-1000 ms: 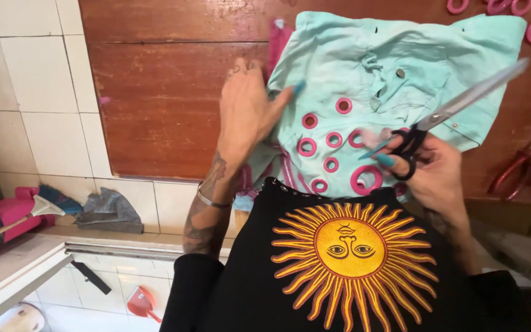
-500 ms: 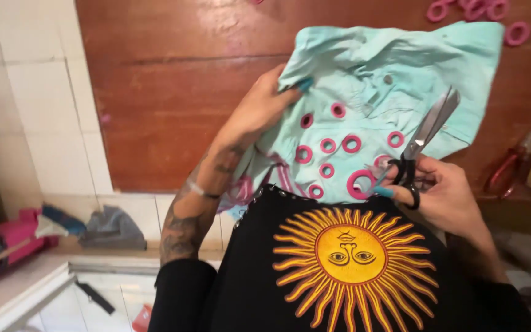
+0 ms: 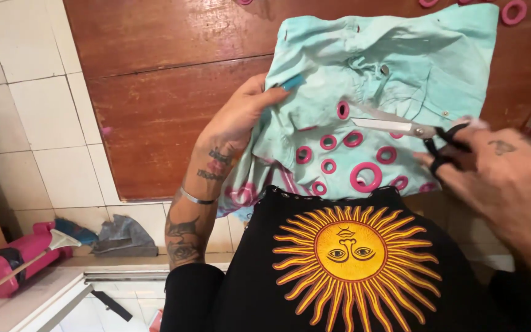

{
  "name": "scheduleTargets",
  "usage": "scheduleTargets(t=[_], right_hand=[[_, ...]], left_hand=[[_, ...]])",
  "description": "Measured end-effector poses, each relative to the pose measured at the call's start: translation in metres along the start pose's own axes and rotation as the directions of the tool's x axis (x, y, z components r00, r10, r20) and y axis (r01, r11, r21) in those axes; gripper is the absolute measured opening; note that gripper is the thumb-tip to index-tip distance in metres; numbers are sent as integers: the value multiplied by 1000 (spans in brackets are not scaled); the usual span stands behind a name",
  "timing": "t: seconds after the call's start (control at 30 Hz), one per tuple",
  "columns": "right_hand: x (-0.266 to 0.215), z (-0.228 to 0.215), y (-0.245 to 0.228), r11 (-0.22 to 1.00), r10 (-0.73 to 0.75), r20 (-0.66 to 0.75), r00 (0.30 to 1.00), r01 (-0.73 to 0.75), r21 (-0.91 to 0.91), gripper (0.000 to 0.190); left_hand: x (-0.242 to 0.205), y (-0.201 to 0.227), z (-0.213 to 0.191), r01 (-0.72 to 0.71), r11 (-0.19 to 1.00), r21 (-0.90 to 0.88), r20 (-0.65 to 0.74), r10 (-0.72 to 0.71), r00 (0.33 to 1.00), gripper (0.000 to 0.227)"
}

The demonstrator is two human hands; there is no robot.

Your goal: Customizing a light blue garment by cutting holes and installing pink plastic grommets using scissors and pliers.

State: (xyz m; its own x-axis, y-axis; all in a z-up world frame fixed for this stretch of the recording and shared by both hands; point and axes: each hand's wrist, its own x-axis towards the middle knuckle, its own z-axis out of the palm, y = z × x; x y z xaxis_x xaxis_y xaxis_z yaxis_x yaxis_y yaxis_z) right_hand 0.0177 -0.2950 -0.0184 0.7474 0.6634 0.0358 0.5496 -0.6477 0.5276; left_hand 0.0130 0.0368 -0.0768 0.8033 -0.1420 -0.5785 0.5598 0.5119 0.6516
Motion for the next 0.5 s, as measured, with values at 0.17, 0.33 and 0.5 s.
scheduleTargets(t=[0.17, 0.33, 0.5], right_hand=[[9, -16, 20, 977, -103, 9, 995, 100, 187, 21], [19, -23, 24, 982, -186, -14, 983, 186, 20, 19], [34, -35, 21, 968, -241, -125, 962, 228, -107, 42]], left_hand=[[-12, 11, 17, -38, 996, 84, 61, 33, 998, 25], [-17, 11, 24, -62, 992, 109, 50, 57, 997, 22], [-24, 12, 27, -55, 989, 140, 18, 53, 998, 26]])
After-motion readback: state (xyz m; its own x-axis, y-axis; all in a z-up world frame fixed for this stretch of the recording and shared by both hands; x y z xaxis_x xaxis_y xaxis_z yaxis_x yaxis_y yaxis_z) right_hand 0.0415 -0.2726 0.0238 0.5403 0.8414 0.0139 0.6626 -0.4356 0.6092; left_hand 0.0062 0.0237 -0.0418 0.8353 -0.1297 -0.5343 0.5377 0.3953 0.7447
